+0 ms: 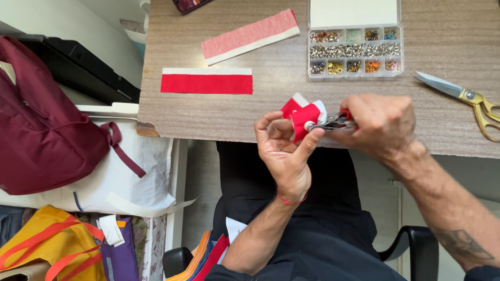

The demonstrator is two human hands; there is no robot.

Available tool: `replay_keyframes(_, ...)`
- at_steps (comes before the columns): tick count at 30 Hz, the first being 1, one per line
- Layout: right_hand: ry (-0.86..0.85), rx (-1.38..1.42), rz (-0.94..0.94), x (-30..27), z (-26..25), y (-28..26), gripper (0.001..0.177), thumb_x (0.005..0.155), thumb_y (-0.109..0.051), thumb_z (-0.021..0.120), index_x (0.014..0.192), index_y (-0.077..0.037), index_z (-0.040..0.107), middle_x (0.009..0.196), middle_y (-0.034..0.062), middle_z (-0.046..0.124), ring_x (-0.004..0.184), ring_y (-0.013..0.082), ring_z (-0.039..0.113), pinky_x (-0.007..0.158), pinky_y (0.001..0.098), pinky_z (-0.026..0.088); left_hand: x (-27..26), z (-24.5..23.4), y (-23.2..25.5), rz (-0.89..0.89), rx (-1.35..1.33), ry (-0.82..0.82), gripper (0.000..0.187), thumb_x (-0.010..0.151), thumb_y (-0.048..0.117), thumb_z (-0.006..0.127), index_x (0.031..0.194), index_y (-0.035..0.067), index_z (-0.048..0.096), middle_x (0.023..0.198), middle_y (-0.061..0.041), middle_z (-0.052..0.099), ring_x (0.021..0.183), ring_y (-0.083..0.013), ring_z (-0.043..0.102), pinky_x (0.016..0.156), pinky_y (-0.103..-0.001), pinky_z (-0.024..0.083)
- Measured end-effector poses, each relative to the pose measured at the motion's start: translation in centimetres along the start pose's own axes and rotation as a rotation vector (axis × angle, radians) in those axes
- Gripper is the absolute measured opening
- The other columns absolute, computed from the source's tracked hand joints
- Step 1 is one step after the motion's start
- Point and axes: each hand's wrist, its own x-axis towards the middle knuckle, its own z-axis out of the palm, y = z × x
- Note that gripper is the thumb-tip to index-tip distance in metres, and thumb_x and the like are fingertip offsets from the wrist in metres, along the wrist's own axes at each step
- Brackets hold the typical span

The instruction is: Attaching metal eyelets to fabric strips using a hand-held eyelet setter tool

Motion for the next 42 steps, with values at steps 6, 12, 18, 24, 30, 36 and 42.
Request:
replay_keyframes(6, -0.096, -0.001, 0.011, 1.2, -1.5, 0.6, 0.069, 0.130, -0.041, 0.076, 0.072, -0.016, 0.048, 0.060, -0.0002, 0.055, 0.048, 0.0222, 0.048, 0.051, 0.0430, 0.033, -1.5, 2.7, -0.2, -0.067, -0.279, -0.325, 0.070, 0.098, 0.022, 0.100, 0.144, 0.007, 0.049, 0.140, -0.022, 0.063, 0.139, -0.0297, 0.061, 0.132, -0.048, 0.048)
replay_keyframes(12, -0.419, -0.021, 0.011, 1.7, -2.6, 0.3, 0.024, 0.102, -0.039, 0.071, 0.082, -0.025, 0.073, 0.078, 0.0033, 0.079, 0.058, 0.0253, 0.074, 0.052, 0.0472, 0.050, 0.1, 2.9, -2.6, -0.219, -0.250, -0.631, 0.108, 0.087, 0.046, 0.105, 0.171, 0.011, 0.047, 0.183, -0.023, 0.054, 0.177, -0.0323, 0.051, 0.157, -0.049, 0.039)
replay_keyframes(18, -0.559, -0.122, 0.022, 4.3, -4.2, 0.4, 0.030, 0.101, -0.051, 0.067, 0.084, -0.028, 0.076, 0.076, 0.0006, 0.077, 0.061, 0.0298, 0.075, 0.055, 0.0517, 0.057, 0.4, 6.3, -6.6, -0.206, -0.762, -0.534, 0.085, 0.093, 0.058, 0.094, 0.149, 0.001, 0.063, 0.162, -0.035, 0.070, 0.166, -0.0520, 0.061, 0.155, -0.068, 0.038)
replay_keyframes(24, -0.744, -0.221, 0.068, 6.6, -4.2, 0.7, 0.034, 0.089, -0.064, 0.066, 0.100, -0.037, 0.083, 0.084, -0.0028, 0.081, 0.077, 0.0321, 0.082, 0.070, 0.0554, 0.068, -0.3, 7.4, -7.6, -0.342, -0.851, -0.452, 0.088, 0.096, 0.050, 0.098, 0.164, 0.010, 0.057, 0.167, -0.020, 0.070, 0.169, -0.0439, 0.058, 0.154, -0.063, 0.036)
replay_keyframes(30, -0.574, -0.044, 0.107, 5.0, -1.9, 1.9, 0.019, 0.094, -0.038, 0.063, 0.084, -0.038, 0.079, 0.078, -0.0064, 0.077, 0.059, 0.0292, 0.074, 0.052, 0.0546, 0.055, -0.1, 7.8, -6.7, -0.542, -0.885, -0.196, 0.039, 0.097, 0.014, 0.086, 0.129, 0.011, 0.063, 0.140, -0.010, 0.071, 0.136, -0.0239, 0.068, 0.129, -0.041, 0.052)
replay_keyframes(36, -0.405, -0.016, -0.013, 3.7, -0.4, 2.5, 0.018, 0.102, -0.033, 0.067, 0.087, -0.040, 0.075, 0.074, -0.0104, 0.068, 0.059, 0.0240, 0.071, 0.050, 0.0473, 0.052, -0.1, 7.9, -6.6, -0.509, -0.927, -0.168, 0.043, 0.096, 0.009, 0.084, 0.132, 0.013, 0.060, 0.133, -0.005, 0.067, 0.134, -0.0222, 0.067, 0.126, -0.039, 0.055)
replay_keyframes(42, -0.170, 0.081, 0.002, 3.0, 1.0, 2.8, 0.024, 0.097, -0.047, 0.075, 0.078, -0.034, 0.069, 0.061, -0.0026, 0.062, 0.063, 0.0313, 0.076, 0.064, 0.0479, 0.065, 0.1, 7.9, -9.6, -0.438, -0.771, -0.203, 0.046, 0.103, 0.023, 0.081, 0.141, 0.022, 0.053, 0.140, 0.004, 0.062, 0.142, -0.0173, 0.063, 0.115, -0.042, 0.063)
